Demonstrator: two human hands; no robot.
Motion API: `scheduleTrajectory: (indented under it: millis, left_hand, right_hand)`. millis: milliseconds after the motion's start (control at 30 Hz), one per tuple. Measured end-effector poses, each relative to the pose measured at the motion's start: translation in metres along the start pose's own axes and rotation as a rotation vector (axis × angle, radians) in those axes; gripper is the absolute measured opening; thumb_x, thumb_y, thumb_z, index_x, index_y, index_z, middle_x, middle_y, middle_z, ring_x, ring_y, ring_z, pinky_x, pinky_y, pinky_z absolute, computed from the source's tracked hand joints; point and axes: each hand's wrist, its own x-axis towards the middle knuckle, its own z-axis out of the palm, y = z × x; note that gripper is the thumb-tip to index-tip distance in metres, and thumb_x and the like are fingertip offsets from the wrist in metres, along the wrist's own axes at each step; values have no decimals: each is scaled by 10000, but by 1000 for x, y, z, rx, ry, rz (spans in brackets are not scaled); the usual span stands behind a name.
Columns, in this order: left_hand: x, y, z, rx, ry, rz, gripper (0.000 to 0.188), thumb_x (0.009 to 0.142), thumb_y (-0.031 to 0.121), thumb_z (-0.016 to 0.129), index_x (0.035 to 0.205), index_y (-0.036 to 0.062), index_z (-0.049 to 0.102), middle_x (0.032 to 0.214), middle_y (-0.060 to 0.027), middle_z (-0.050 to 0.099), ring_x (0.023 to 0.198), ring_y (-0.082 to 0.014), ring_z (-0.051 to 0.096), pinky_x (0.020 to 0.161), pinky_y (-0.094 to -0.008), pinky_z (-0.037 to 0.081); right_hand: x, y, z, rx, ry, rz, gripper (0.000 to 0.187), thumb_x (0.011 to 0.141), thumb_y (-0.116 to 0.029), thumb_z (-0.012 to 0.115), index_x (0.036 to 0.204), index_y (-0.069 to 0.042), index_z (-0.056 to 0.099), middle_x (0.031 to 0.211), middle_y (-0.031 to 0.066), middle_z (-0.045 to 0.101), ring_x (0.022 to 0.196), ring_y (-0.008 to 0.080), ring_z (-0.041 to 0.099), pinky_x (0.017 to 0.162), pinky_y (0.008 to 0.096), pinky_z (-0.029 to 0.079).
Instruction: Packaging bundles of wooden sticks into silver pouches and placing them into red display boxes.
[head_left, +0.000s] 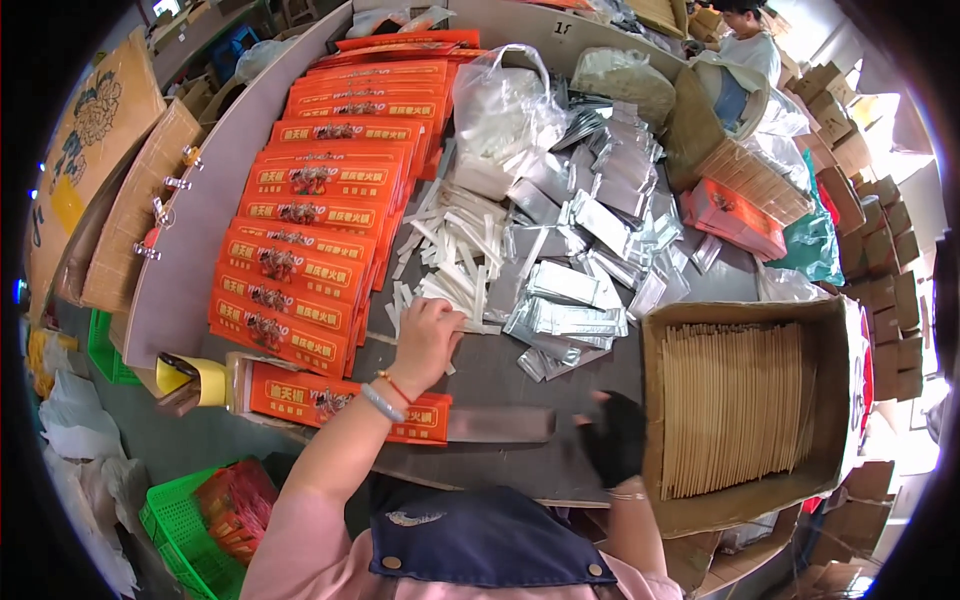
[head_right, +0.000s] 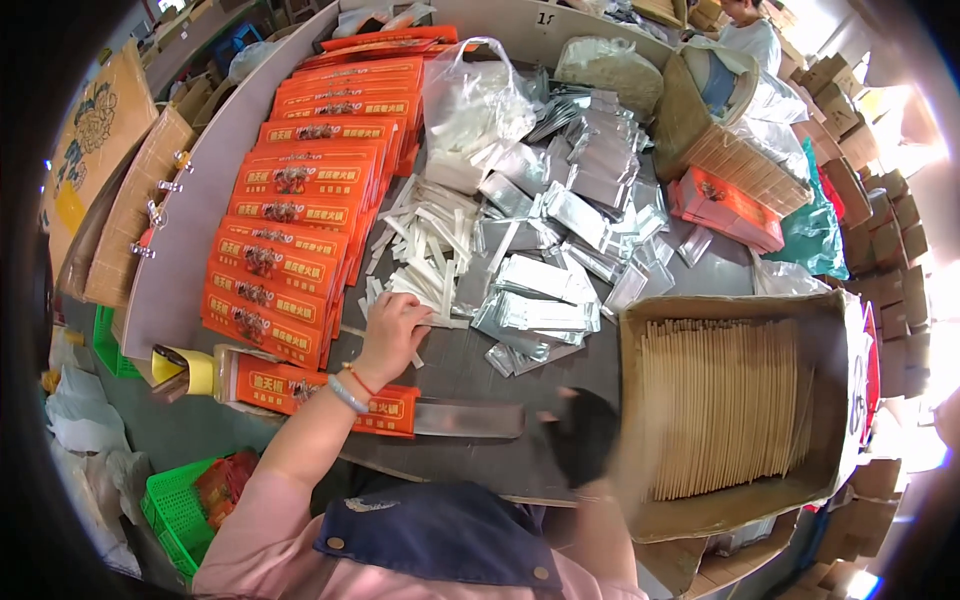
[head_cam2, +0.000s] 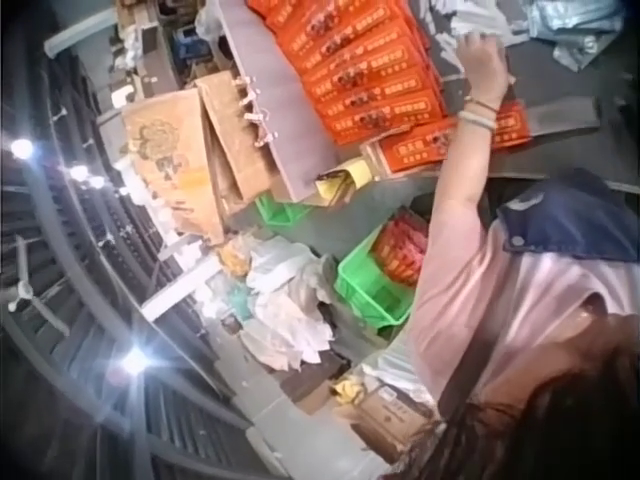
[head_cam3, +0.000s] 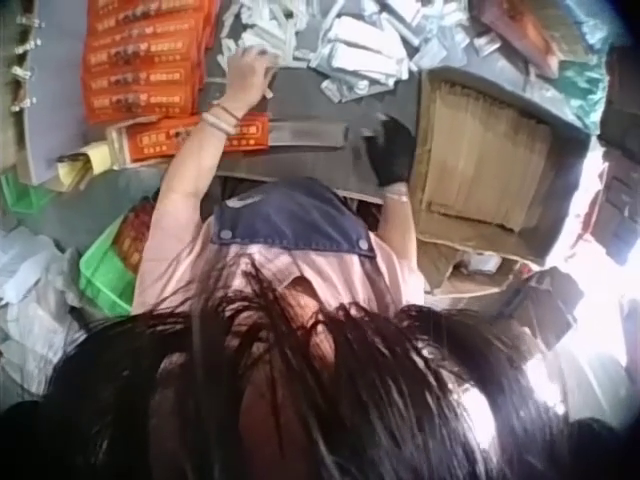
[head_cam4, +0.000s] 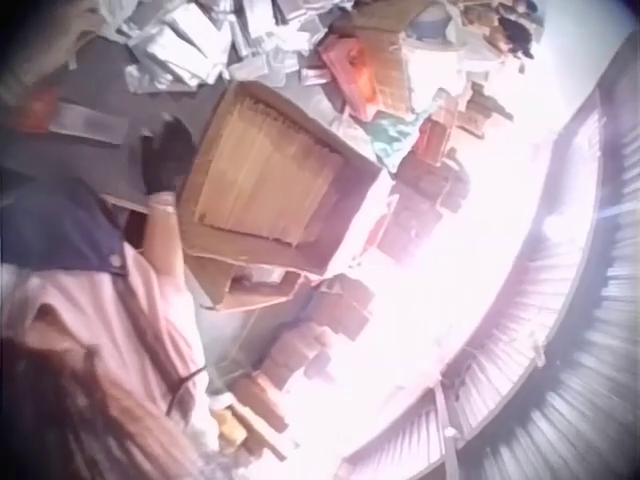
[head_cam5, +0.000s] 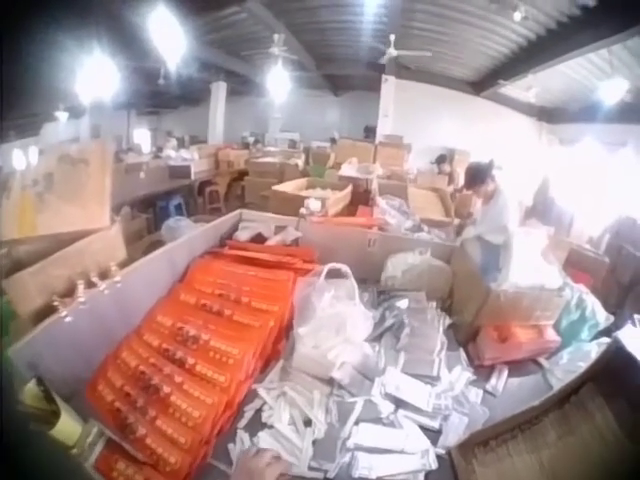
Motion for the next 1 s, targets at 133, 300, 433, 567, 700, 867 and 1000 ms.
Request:
scheduleTrajectory:
  millis: [133, 300, 433, 567, 700, 867, 1000]
  left_hand:
    - [17, -18, 9, 220, 9, 163, 54, 769, 155, 731, 775, 113, 697, 863, -10, 587, 903, -241, 547, 790, -388, 422]
    - [24, -8, 5, 282, -123, 228, 38, 784, 164, 697, 773, 131, 711, 809, -14, 595, 869, -238, 564, 785, -386, 421]
    - [59, 23, 18, 81, -109, 253, 25, 810, 113, 685, 817, 90, 679, 823, -53, 591, 871, -274, 570, 795, -422, 443]
    - [119, 49, 63, -128, 57, 475, 86, 826, 77, 677, 889, 46, 628, 926, -94, 612, 935, -322, 585, 830, -440, 468]
    - [141, 56, 86, -18, -205, 327, 175, 788, 155, 719, 910, 70, 627, 948, -99, 616, 1000, -309, 581, 863, -435, 458]
    - [119, 64, 73, -10, -293, 213, 423, 676, 231, 835, 1039, 91, 669, 975, -95, 609, 984, -311, 582, 843, -435, 458]
    - [108, 72, 75, -2, -129, 244, 438, 666, 180, 837, 1071, 87, 701, 996, -84, 606, 953, -305, 582, 830, -416, 476]
  right_hand:
    - [-43, 78, -39, -390, 154, 692, 353, 781, -207, 753, 1048, -24, 614, 1000, 160, 610, 981, 348, 586, 864, 448, 468]
    - [-62, 98, -36, -648, -44, 758, 269, 786, -217, 683, 982, -46, 614, 938, 155, 598, 919, 368, 588, 791, 470, 485]
    - [-75, 109, -25, -633, -33, 662, 161, 814, -185, 623, 902, -55, 585, 914, 165, 597, 903, 371, 597, 771, 476, 493]
    - [-58, 78, -33, -540, -44, 643, 129, 843, -166, 578, 897, -49, 579, 908, 178, 595, 896, 380, 605, 772, 484, 500]
    - [-60, 66, -40, -535, -90, 718, 150, 874, -196, 569, 896, -48, 580, 915, 177, 601, 891, 367, 621, 759, 489, 513]
    - [-61, 61, -41, -622, -122, 571, 167, 842, -194, 583, 916, -45, 568, 899, 171, 602, 874, 365, 622, 749, 486, 512]
    - [-72, 75, -26, -490, -10, 669, 213, 840, -182, 571, 983, -25, 550, 925, 201, 591, 902, 398, 604, 776, 485, 503]
